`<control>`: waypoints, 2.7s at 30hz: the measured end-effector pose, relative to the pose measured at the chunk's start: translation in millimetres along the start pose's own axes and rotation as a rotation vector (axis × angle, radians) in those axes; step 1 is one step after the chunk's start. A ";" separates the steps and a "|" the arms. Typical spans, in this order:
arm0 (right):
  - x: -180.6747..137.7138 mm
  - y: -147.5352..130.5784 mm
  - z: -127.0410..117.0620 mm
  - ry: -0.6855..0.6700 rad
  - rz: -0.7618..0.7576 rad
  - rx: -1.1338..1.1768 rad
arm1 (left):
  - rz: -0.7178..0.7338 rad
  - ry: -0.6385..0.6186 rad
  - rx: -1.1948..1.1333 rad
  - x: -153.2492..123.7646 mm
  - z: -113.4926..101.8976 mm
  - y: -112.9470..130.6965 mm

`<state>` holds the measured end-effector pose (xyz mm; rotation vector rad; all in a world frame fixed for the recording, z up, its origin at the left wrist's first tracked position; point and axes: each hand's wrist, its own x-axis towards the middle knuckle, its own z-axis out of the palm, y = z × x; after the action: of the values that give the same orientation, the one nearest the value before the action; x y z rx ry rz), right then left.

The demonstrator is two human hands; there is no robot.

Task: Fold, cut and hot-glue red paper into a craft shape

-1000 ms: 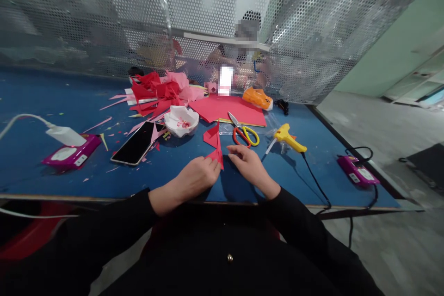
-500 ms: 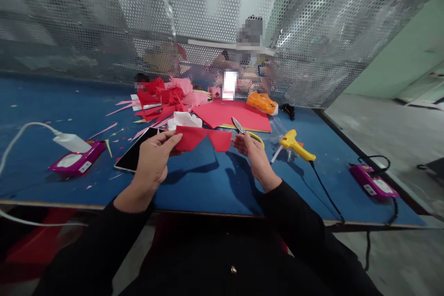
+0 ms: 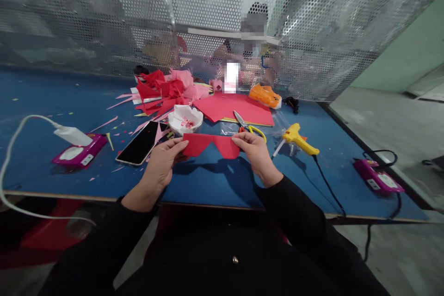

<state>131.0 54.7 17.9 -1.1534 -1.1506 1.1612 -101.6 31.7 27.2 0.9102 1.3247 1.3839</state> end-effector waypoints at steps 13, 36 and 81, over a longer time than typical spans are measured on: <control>-8.1 -4.0 14.7 -0.040 -0.186 -0.201 | 0.830 -0.310 0.964 -4.2 32.4 36.6; 4.2 -30.5 -169.1 0.150 -0.067 -1.910 | 0.297 -0.476 0.542 46.2 28.7 32.6; -1.6 -15.8 -10.7 -0.240 -0.385 -0.415 | -0.139 -0.261 0.317 40.3 21.8 34.1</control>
<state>142.5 51.7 33.0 -1.0462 -1.7711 0.7950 -95.6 78.6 59.3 1.1440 1.3962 0.9269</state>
